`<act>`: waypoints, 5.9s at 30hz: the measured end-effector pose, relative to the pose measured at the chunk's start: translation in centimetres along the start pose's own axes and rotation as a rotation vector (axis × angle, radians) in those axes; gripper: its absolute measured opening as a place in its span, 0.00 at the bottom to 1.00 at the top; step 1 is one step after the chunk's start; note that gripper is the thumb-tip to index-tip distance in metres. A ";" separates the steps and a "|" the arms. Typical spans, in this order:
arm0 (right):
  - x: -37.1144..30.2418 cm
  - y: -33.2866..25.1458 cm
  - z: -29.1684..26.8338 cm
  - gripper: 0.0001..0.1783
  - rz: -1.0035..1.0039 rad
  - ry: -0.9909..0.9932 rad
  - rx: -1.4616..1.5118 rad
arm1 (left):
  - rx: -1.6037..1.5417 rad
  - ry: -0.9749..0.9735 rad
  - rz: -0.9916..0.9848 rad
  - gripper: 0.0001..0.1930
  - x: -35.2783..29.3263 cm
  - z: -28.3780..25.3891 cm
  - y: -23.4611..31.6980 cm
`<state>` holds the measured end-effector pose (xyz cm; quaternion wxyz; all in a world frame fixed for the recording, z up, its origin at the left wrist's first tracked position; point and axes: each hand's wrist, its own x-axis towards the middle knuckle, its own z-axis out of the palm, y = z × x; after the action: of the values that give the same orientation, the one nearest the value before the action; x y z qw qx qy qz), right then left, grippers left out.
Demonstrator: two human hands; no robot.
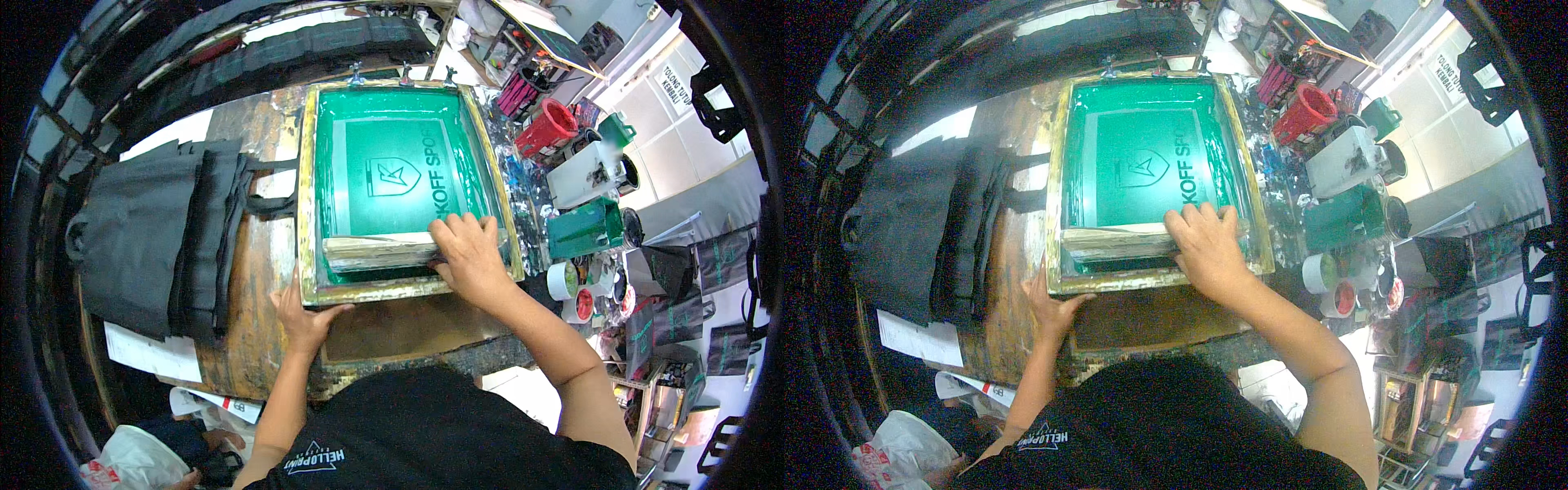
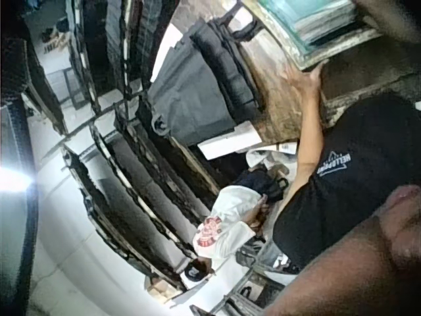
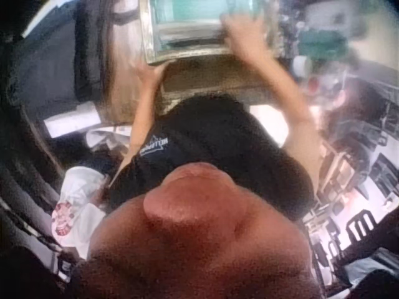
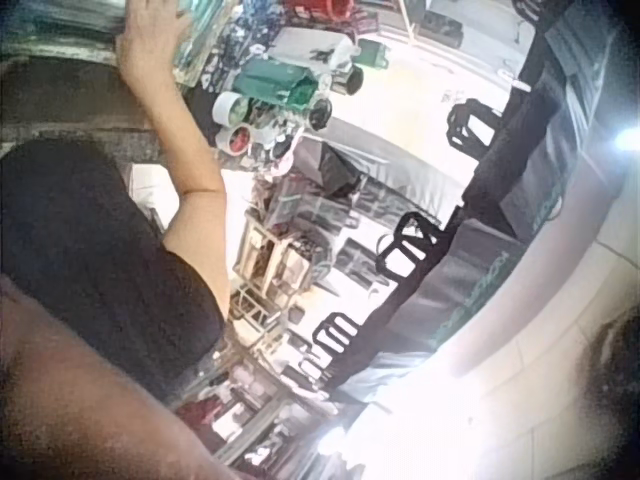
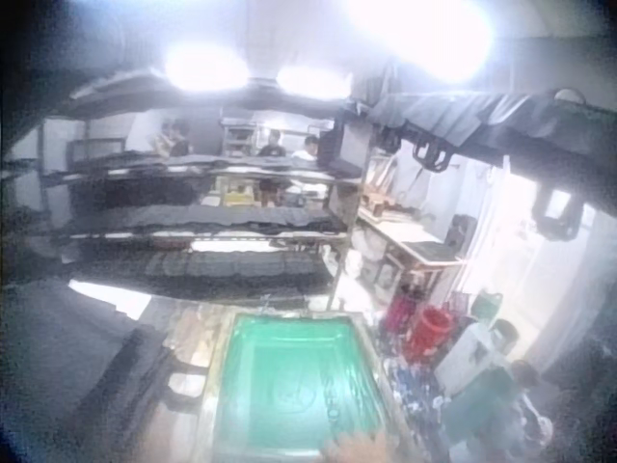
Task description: The person performs screen printing on black tote bags by placing a bag on the printing board, lowering a mesh screen, and using a squeegee to spread green ink across the design. The person lifts the screen, removes the printed bag, and hands it to an assistant before repeating the process with a new bag.
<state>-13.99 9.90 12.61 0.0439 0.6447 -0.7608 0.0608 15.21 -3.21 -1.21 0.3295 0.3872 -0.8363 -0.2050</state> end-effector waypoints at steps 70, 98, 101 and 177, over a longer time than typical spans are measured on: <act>-2.9 -1.3 5.0 0.12 0.021 0.229 -0.175 | 0.439 0.070 0.579 0.29 7.5 2.7 10.0; -3.9 -1.9 2.0 0.28 0.038 0.194 0.104 | 0.254 -0.033 0.040 0.53 0.9 -2.7 1.6; -3.0 -2.3 -1.1 0.28 0.028 0.251 0.122 | -0.034 -0.044 -0.186 0.55 -0.2 -2.0 0.9; 13.9 2.9 -19.2 0.34 -0.029 0.672 -0.093 | 1.147 0.025 -0.564 0.31 13.3 -14.4 -13.1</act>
<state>-19.37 -0.32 33.47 0.3223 0.5967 -0.6965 0.2344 25.77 -22.92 6.24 0.0131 0.7096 -0.6752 0.2010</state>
